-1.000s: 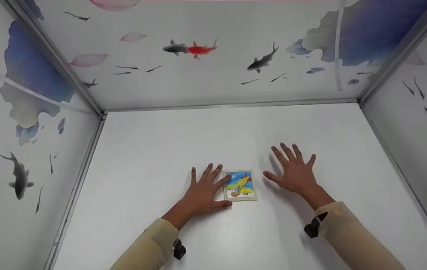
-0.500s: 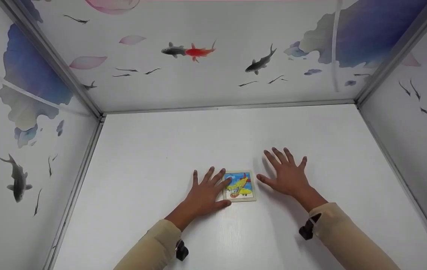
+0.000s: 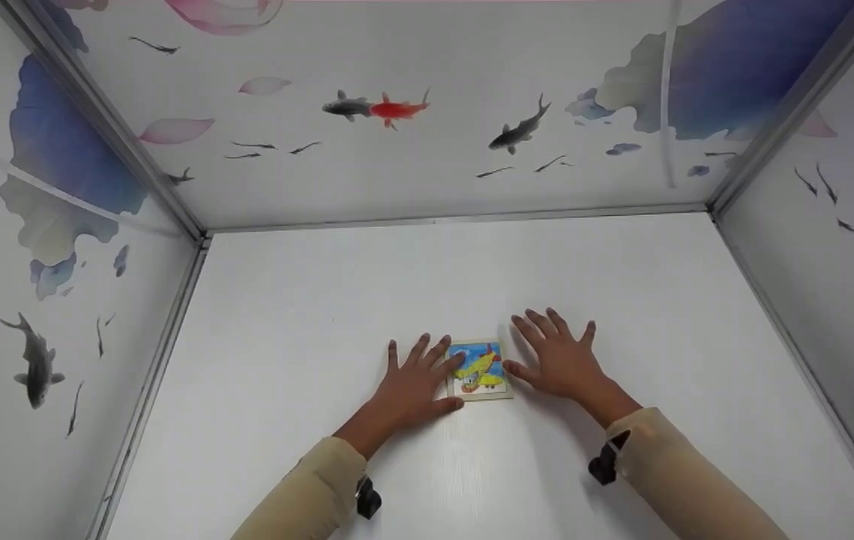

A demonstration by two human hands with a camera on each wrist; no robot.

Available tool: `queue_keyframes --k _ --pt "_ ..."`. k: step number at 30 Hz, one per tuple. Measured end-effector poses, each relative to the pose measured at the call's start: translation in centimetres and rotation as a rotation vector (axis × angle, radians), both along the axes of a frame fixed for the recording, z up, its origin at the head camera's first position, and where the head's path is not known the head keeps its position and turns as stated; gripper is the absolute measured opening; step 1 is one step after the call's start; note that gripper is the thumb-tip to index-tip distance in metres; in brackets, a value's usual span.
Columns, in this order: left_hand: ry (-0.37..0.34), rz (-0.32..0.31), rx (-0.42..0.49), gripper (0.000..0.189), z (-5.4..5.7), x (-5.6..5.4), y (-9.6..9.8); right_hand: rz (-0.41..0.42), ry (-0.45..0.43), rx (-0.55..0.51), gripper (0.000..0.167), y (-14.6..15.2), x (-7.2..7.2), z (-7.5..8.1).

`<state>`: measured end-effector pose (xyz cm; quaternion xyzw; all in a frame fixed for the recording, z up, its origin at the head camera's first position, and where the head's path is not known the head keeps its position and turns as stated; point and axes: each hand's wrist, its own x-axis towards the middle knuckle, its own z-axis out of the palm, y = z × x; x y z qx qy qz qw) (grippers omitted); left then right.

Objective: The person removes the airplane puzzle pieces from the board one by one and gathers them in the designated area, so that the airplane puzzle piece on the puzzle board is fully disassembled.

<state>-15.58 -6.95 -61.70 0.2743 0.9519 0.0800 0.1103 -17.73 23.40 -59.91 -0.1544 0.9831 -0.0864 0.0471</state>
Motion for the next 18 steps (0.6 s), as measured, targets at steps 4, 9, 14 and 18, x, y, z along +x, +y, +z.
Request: queue_keyframes --k 4,9,14,18 --pt "0.000 -0.005 0.005 0.073 -0.1 0.1 0.0 0.026 -0.031 -0.001 0.086 -0.6 0.1 -0.1" --pt "0.003 -0.005 0.008 0.069 -0.4 0.2 0.0 0.049 -0.050 -0.026 0.077 -1.7 0.1 -0.2" --pt "0.020 -0.003 0.019 0.069 -0.4 0.4 -0.1 0.079 -0.047 -0.052 0.064 -2.8 0.0 -0.5" --pt "0.012 -0.003 0.013 0.069 -0.3 0.5 -0.2 0.108 -0.045 -0.057 0.058 -3.7 -0.1 -0.6"
